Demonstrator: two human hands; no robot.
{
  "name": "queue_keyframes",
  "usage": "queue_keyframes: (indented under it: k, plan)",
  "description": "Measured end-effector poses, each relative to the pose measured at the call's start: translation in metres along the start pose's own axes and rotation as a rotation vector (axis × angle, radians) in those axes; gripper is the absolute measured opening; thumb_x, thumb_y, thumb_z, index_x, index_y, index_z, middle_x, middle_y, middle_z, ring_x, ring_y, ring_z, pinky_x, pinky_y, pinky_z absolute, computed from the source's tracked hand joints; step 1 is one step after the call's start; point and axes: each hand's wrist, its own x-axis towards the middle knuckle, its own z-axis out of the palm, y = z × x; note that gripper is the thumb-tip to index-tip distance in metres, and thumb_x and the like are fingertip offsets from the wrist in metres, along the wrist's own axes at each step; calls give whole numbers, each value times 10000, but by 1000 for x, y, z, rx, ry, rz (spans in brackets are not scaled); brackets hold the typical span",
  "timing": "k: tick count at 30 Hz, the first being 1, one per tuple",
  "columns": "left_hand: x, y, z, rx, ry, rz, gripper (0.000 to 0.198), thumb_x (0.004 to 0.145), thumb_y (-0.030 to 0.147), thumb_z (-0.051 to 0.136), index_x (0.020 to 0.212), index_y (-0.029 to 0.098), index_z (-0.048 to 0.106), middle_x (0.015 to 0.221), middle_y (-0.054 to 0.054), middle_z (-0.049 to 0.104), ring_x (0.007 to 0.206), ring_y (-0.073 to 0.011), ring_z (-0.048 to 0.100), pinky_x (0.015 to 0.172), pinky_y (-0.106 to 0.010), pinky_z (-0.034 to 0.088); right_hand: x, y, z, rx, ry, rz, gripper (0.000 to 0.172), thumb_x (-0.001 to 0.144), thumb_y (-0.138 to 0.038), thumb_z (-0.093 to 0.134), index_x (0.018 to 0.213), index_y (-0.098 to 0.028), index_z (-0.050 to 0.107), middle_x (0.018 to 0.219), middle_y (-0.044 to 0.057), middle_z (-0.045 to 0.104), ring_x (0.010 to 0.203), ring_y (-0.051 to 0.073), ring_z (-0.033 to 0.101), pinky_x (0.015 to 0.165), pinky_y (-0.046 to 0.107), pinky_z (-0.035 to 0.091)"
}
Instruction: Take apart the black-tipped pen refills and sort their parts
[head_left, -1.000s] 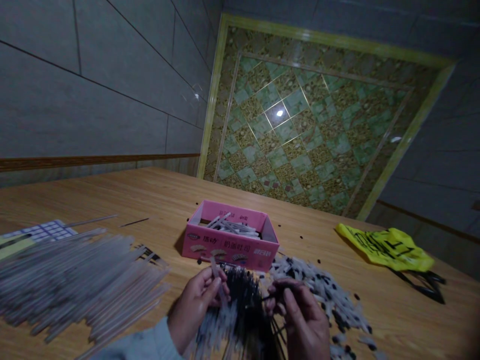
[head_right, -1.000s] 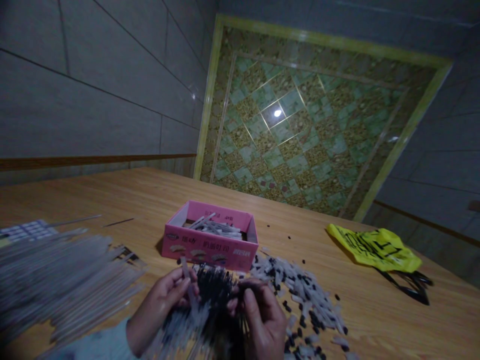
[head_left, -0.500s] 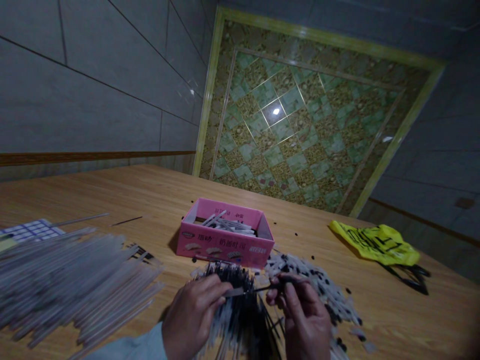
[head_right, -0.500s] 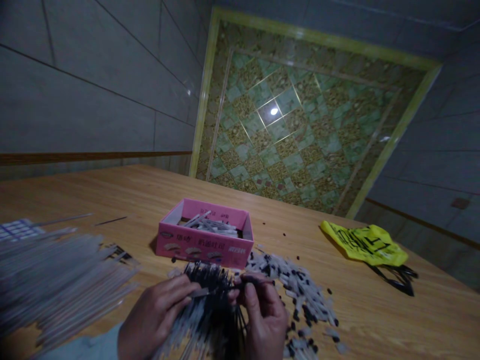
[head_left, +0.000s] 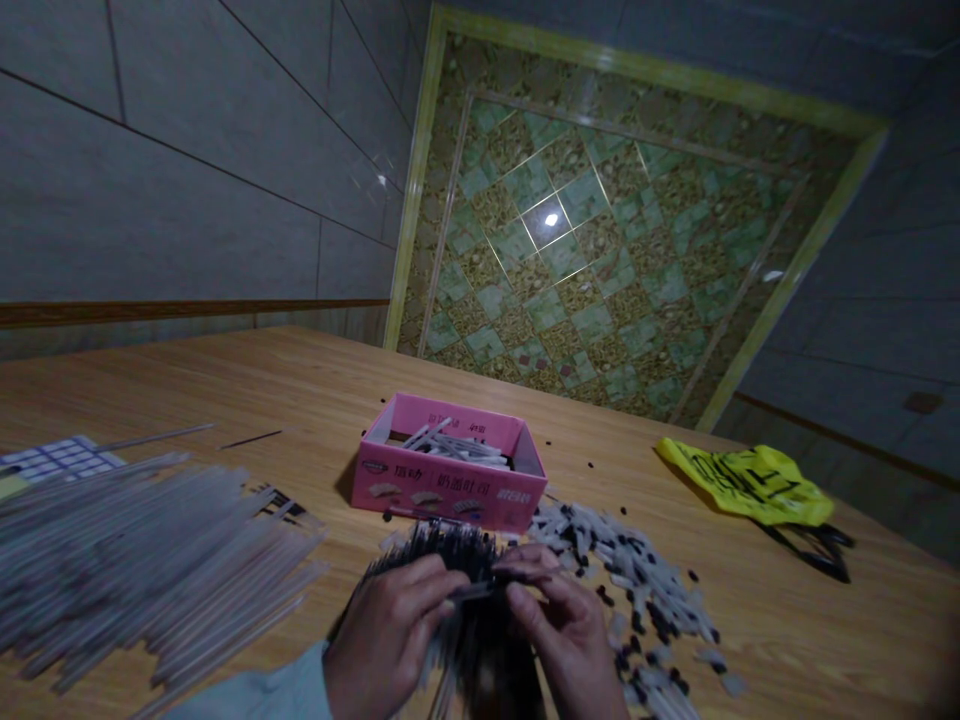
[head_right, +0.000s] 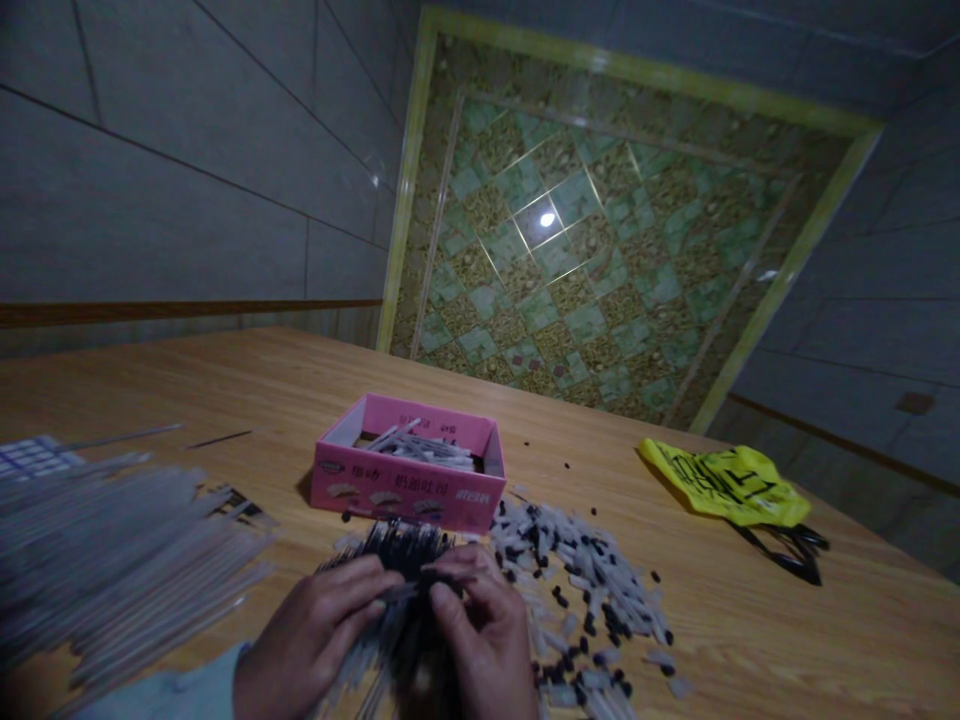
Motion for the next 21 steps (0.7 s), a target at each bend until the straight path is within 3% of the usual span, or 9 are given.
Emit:
queue_keyframes:
  k: [4, 8, 11, 14, 17, 21]
  plan:
    - [-1, -7, 6, -54, 49, -82, 270, 844, 242, 458, 1002, 296, 671, 968, -35, 702, 886, -193, 640, 742, -258, 497, 4, 3, -11, 89, 103, 168, 409, 724, -358, 677, 1106, -220, 623, 985, 92, 660, 845, 221, 603, 594, 271, 510]
    - [0, -14, 8, -94, 164, -178, 246, 816, 276, 510, 981, 288, 692, 1006, -47, 707, 950, -225, 629, 810, -306, 491, 11, 1, -29, 52, 278, 221, 374, 750, -412, 643, 1055, -196, 630, 908, 73, 681, 705, 172, 591, 570, 255, 483]
    - [1, -15, 7, -123, 145, -186, 251, 829, 278, 490, 981, 280, 690, 1000, -49, 705, 954, -219, 623, 824, -305, 484, 16, 6, -38, -55, 318, 214, 376, 723, -429, 654, 1006, -182, 638, 905, 77, 685, 708, 190, 595, 571, 275, 479]
    - [2, -13, 6, -124, 127, -184, 257, 838, 279, 475, 983, 267, 687, 1016, -56, 698, 962, -218, 618, 836, -301, 474, 18, 18, -45, -275, 234, 189, 284, 746, -390, 610, 921, -171, 654, 908, 92, 683, 800, 233, 604, 605, 295, 476]
    - [2, -12, 5, -98, 94, -199, 275, 851, 281, 450, 1000, 251, 679, 1042, -65, 687, 986, -222, 608, 865, -319, 459, 17, 32, -52, -675, 78, 130, 164, 782, -261, 534, 834, -189, 672, 841, 72, 663, 790, 217, 590, 641, 284, 444]
    - [0, -12, 6, -62, 97, -187, 271, 847, 296, 456, 1002, 266, 676, 1048, -58, 690, 1006, -227, 605, 844, -314, 471, 14, 41, -58, -1181, -69, 115, 203, 733, -133, 501, 676, -224, 674, 783, 44, 622, 765, 192, 566, 618, 260, 361]
